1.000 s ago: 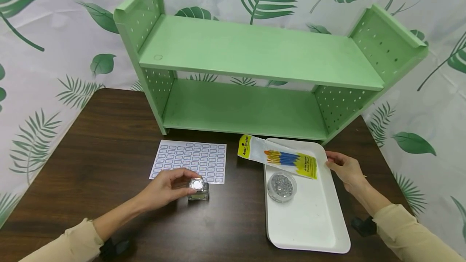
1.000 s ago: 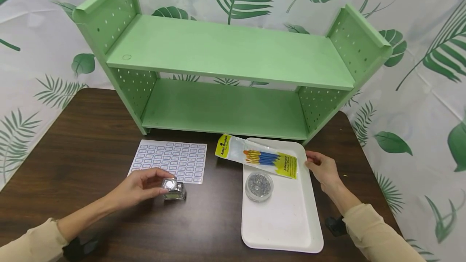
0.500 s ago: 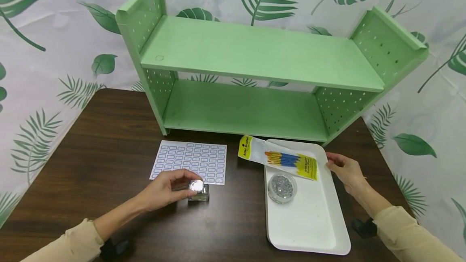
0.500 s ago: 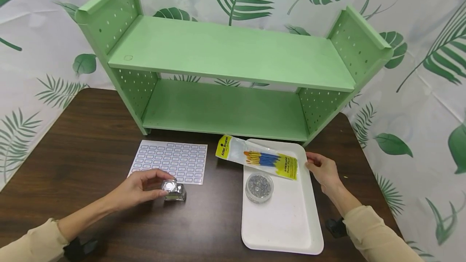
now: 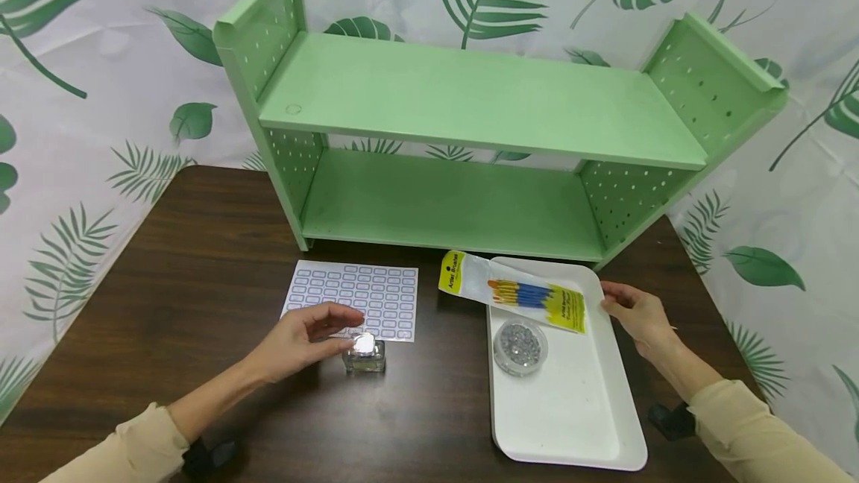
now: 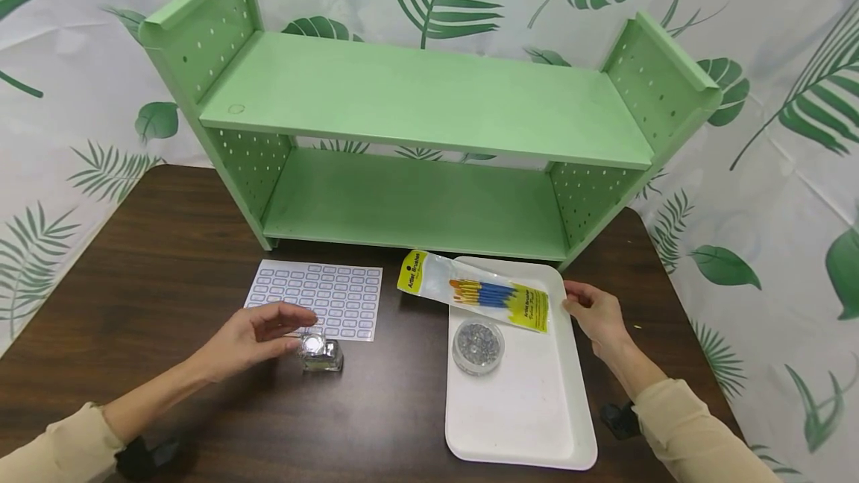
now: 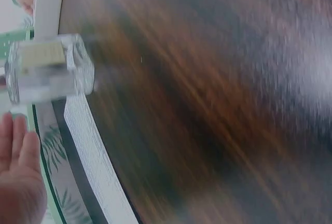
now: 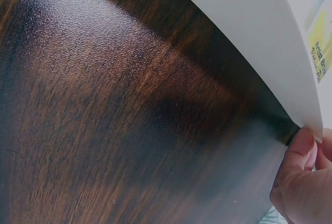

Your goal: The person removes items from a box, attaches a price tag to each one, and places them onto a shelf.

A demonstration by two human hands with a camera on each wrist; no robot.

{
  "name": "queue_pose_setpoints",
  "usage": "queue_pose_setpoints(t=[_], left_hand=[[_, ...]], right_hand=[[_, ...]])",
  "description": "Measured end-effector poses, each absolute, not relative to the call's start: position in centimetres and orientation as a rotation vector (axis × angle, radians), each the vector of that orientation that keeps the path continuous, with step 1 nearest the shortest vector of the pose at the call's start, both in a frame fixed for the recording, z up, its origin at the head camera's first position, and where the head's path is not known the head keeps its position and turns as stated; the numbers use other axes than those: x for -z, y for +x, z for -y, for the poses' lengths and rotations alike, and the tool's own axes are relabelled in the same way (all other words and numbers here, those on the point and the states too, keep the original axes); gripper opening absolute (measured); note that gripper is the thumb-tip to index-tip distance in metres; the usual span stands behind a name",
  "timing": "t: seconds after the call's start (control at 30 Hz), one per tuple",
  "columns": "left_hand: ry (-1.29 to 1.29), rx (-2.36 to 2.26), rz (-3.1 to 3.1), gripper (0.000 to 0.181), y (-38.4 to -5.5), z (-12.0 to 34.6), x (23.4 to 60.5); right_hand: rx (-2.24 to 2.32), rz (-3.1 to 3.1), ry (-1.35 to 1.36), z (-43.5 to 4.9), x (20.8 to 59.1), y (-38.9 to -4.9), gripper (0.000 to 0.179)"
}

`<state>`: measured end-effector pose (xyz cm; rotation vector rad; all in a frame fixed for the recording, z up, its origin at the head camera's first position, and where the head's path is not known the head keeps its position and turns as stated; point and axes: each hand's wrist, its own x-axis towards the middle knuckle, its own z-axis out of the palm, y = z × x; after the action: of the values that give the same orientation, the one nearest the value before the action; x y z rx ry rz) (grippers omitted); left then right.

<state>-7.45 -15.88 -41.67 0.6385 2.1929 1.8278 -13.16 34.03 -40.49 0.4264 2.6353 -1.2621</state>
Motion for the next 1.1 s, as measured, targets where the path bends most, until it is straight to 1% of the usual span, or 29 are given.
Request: queue_pose_setpoints(t=[0.07,0.17,0.33,0.5,0.73,1.1], left_hand=[[0.539,-1.841,-2.297,0.031,-8.0,16.3,41.6],[0.320,-1.761,-2.516,0.032,-9.1,17.5,41.4],[0.047,-1.455,-2.802,0.038,-11.1,20.1,41.5],[0.000,-1.246,-2.922,0.038,-12.6,21.5,42.1],[-0.002,-1.053,-2.967,0.043,-13.5,21.7,42.3],[-0.064,-0.974,-2.966,0.040,-14.1,21.2,42.8]], right_hand=[[1.261,-2.637,0.430,-34.0,40.5,-13.2,0.043],[1.258,-2.642,0.430,-34.0,40.5,-13.2,0.042],[1.255,-2.649,0.419,-34.1,40.5,-13.2,0.043],[1.250,-2.653,0.415,-34.0,40.5,-13.2,0.043],[1.244,-2.659,0.415,-34.0,40.5,-13.1,0.042],[1.241,-2.655,0.427,-33.9,40.6,-13.1,0.042]])
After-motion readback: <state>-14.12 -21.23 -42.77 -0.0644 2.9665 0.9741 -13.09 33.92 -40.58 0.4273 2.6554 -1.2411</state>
